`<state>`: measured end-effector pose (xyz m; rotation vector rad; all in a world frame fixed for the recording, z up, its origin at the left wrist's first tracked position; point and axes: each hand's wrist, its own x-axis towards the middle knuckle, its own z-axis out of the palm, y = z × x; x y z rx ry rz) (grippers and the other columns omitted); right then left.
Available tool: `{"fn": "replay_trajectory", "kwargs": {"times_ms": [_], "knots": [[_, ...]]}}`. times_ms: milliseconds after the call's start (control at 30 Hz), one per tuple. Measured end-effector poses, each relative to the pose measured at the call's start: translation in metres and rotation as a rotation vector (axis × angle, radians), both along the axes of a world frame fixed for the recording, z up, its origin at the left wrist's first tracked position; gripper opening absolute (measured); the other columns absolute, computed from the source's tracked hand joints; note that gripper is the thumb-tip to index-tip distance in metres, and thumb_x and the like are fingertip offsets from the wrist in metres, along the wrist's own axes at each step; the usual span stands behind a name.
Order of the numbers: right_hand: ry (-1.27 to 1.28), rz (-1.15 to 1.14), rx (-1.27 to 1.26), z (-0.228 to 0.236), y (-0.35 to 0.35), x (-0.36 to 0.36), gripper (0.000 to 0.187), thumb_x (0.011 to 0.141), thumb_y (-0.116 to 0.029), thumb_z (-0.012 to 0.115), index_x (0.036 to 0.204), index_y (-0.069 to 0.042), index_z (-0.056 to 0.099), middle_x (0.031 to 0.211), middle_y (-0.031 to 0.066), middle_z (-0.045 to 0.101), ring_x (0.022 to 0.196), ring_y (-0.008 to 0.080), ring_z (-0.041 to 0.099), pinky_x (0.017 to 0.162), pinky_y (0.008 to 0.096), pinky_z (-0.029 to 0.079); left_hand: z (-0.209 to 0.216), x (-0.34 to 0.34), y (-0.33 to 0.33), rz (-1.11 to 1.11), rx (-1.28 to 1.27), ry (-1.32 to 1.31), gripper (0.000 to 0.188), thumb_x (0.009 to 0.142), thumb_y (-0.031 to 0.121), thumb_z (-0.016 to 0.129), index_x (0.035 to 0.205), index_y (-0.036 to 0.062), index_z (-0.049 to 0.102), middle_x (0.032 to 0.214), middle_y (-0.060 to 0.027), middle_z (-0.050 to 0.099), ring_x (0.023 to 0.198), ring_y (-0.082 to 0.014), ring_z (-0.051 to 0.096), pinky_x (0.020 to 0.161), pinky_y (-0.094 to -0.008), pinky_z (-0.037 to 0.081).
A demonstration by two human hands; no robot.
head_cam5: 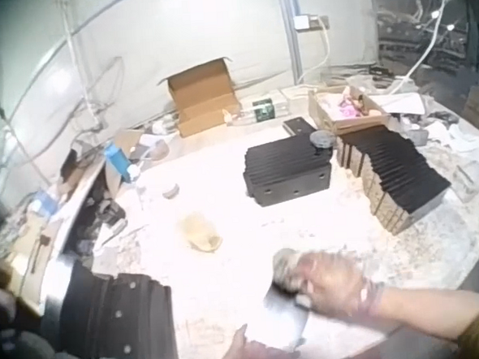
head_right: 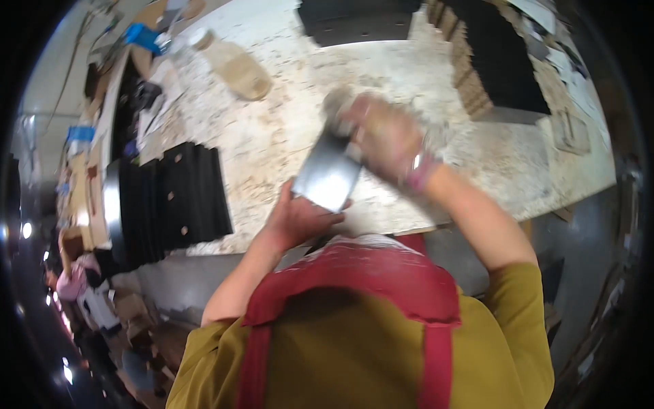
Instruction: The person wipes individual black wooden blocks with a cloth, applying a liquid from a bottle to the cloth between wipes and then placing the cleaned blocks onto a stack.
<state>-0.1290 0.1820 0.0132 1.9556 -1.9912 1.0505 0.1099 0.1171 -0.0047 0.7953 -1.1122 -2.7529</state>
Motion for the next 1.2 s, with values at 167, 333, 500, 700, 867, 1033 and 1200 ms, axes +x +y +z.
{"fn": "replay_trajectory", "kwargs": {"times_ms": [167,333,500,700,867,1033,1200], "knots": [[-0.164,0.218,0.17,-0.022,0.024,0.05,0.022,0.075,-0.004,0.056,0.088,-0.018,0.067,0.088,0.005,0.064,0.075,0.0284,0.062,0.064,0.0398,0.05,-0.021,0.003,0.008,-0.063,0.168,0.144,0.076,0.095,0.061,0.029,0.147,0.005,0.031,0.14,-0.0192,0.047,0.122,-0.032,0.052,0.106,-0.0448,0.039],[-0.387,-0.237,0.257,-0.049,0.052,-0.066,0.029,0.084,-0.001,0.058,0.113,-0.002,0.057,0.104,0.0128,0.058,0.099,0.0276,0.057,0.092,0.0332,0.043,-0.011,0.009,-0.004,-0.015,0.296,-0.165,0.083,0.094,0.068,0.024,0.143,0.0014,0.036,0.124,-0.0231,0.059,0.105,-0.0315,0.063,0.094,-0.0407,0.049],[-0.314,-0.158,0.322,-0.062,0.074,-0.071,0.033,0.079,-0.001,0.064,0.111,-0.008,0.059,0.103,0.0123,0.057,0.098,0.0322,0.058,0.087,0.0349,0.046,0.013,0.03,-0.035,-0.127,-0.115,-0.519,0.078,0.092,0.07,0.035,0.112,0.0,0.063,0.093,-0.0178,0.071,0.077,-0.0303,0.07,0.074,-0.037,0.055],[-0.421,-0.156,0.334,-0.063,0.076,-0.081,0.034,0.08,-0.001,0.06,0.113,-0.003,0.058,0.104,0.0129,0.057,0.099,0.0299,0.058,0.088,0.0342,0.045,0.069,0.08,-0.046,0.277,-1.953,-1.086,0.064,0.08,0.037,0.074,0.127,0.0001,0.053,0.121,-0.02,0.059,0.108,-0.0358,0.057,0.089,-0.0421,0.047],[-0.387,-0.172,0.316,-0.068,0.074,-0.077,0.031,0.08,-0.003,0.062,0.111,-0.006,0.059,0.105,0.0108,0.06,0.099,0.0303,0.059,0.087,0.0343,0.046,0.049,0.119,-0.051,0.256,-1.95,-1.512,0.069,0.079,0.025,0.075,0.137,0.0045,0.045,0.145,-0.0154,0.041,0.129,-0.0378,0.042,0.101,-0.0482,0.038],[-0.408,-0.155,0.335,-0.064,0.073,-0.078,0.033,0.08,-0.004,0.063,0.112,-0.006,0.059,0.105,0.0109,0.059,0.1,0.0296,0.059,0.087,0.0338,0.046,0.056,0.125,-0.047,0.251,-2.144,-1.301,0.053,0.081,0.012,0.07,0.13,0.0089,0.052,0.133,-0.0095,0.052,0.118,-0.0301,0.053,0.093,-0.0406,0.047],[-0.405,-0.165,0.358,-0.061,0.075,-0.078,0.033,0.08,-0.003,0.062,0.113,-0.006,0.059,0.105,0.0114,0.059,0.1,0.0297,0.059,0.087,0.0337,0.046,0.12,0.121,-0.052,0.542,-2.0,-1.182,0.026,0.087,0.014,0.065,0.111,0.0047,0.062,0.103,-0.012,0.064,0.091,-0.0317,0.063,0.073,-0.0388,0.051]]}}
